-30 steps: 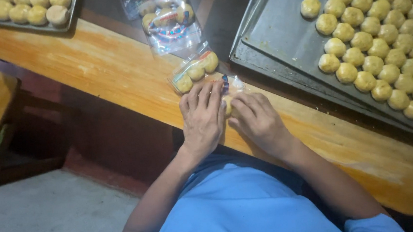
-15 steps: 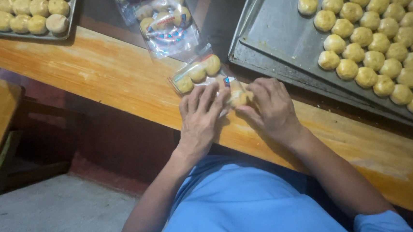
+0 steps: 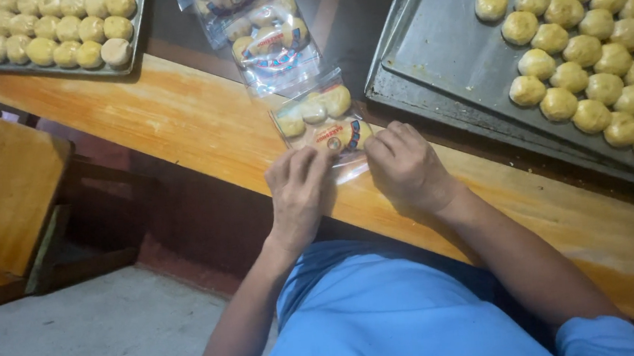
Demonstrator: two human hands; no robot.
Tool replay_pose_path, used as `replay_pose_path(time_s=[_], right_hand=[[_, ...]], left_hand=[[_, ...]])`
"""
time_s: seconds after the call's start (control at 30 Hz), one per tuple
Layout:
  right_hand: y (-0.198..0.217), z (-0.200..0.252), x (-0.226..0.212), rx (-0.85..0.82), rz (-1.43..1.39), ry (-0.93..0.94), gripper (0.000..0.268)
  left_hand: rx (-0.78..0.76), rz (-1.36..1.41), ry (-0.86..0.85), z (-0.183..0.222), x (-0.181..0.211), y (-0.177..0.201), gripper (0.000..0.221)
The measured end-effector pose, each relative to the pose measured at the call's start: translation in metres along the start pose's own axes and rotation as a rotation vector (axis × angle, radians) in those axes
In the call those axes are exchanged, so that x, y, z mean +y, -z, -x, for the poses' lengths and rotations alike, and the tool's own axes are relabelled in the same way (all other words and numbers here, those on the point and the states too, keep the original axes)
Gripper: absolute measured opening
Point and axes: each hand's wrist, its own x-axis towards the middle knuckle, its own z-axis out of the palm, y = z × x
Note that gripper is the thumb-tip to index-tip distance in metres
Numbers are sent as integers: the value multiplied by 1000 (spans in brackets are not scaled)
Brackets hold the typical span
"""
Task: The person picks up small round cookies from metal trays and puts them into clear plastic bags by hand, placing the filled bags on the wooden table.
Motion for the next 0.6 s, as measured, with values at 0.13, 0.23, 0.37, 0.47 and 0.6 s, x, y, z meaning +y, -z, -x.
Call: replay_pose_path(time_s=[0.13,0.23,0.37,0.47,0.6], right_hand=[[8,-9,-8,15,25,-3,12],[20,-17,-20,-53,44,-56,13],[14,-14,-23,-45,127,-62,21],[15,-13,-22,-85,147,-106,32],[8,-6,-18,-69,112,-93,16]], left_hand=[[78,-106,64,-4,1,5,27],[59,-57,136,2,-9,-1,25],[86,-65,200,-5,-2,0,27],[65,-103,236,-1,-1,-3,33],[52,-104,247,3,-3,-4,28]])
